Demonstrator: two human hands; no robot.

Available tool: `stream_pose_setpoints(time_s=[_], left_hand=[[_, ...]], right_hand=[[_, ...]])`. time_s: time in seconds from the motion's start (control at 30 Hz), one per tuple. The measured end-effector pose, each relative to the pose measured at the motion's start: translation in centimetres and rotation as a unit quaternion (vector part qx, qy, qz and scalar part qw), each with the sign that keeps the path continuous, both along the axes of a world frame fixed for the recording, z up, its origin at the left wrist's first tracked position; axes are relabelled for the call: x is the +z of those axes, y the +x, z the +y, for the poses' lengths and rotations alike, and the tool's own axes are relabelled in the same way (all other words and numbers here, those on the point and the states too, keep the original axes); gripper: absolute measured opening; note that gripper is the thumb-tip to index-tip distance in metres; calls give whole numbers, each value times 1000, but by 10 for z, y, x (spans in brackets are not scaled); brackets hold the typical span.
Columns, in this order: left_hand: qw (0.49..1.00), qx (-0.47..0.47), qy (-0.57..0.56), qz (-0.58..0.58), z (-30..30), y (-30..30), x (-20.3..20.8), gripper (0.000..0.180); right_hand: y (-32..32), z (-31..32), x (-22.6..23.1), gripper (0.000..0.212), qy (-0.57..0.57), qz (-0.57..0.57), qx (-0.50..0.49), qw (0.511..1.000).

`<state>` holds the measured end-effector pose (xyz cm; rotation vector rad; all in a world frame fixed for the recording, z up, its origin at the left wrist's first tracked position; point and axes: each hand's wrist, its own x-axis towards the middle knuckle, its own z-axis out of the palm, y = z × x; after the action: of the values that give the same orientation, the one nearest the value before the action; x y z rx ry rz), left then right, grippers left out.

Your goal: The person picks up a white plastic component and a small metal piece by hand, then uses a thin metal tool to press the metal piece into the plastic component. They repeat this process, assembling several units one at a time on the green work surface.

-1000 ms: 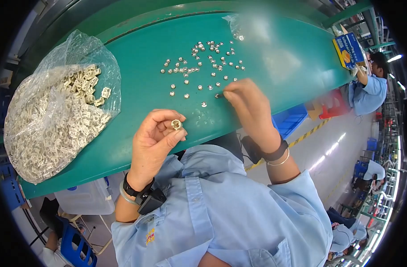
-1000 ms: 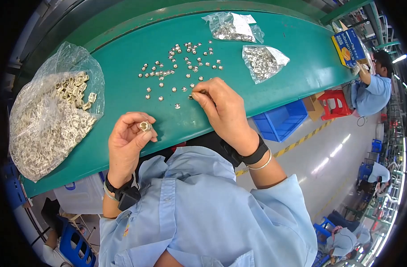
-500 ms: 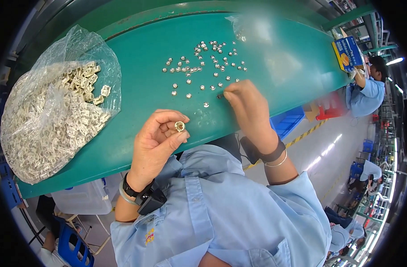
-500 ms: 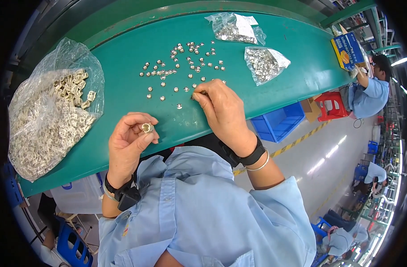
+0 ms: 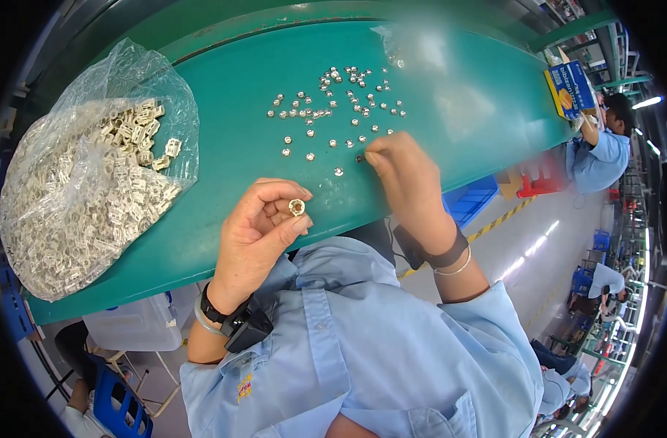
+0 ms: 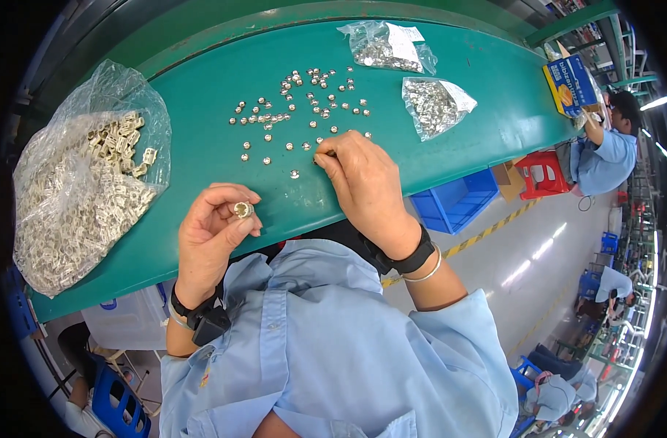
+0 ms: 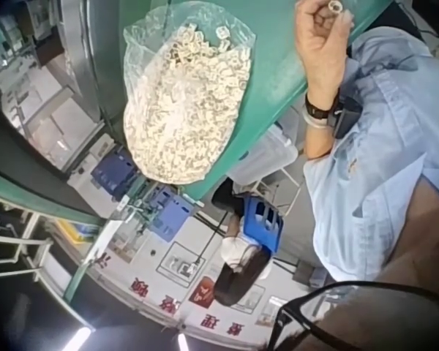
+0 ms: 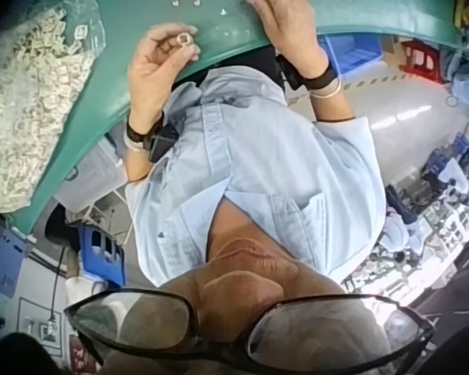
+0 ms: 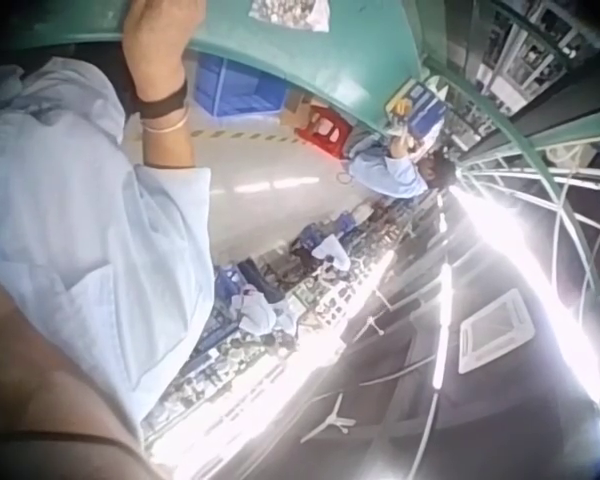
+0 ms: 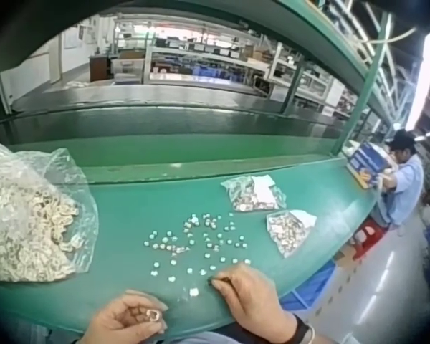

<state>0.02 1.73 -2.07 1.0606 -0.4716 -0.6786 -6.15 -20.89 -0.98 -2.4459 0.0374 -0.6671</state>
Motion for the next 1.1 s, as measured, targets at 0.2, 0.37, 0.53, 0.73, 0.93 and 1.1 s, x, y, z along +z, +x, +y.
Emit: stream_pose_setpoints(time_s=[0.2, 0.37, 0.53, 0.73, 0.93, 1.1], left_hand=[[1000, 10, 7, -10, -2, -1, 2, 27], [1000, 12, 19, -11, -4, -3, 3, 27], [999, 24, 18, 17, -7, -5, 4, 27], [998, 48, 40, -22, -11, -5, 5, 26], [998, 51, 28, -26, -10, -6, 1, 25], [998, 52, 29, -29, -10, -6, 1, 24]], right_hand=[[-2, -2, 6, 7, -2, 9, 20, 1000], [-7, 0, 16, 8, 19, 21, 42, 999], [-10, 15, 45, 11, 86, -21, 93, 992], [-4, 30, 62, 11, 107, 5, 183, 977], [2, 38, 59, 11, 88, 12, 196, 976], [7, 41, 56, 12, 61, 14, 199, 978]])
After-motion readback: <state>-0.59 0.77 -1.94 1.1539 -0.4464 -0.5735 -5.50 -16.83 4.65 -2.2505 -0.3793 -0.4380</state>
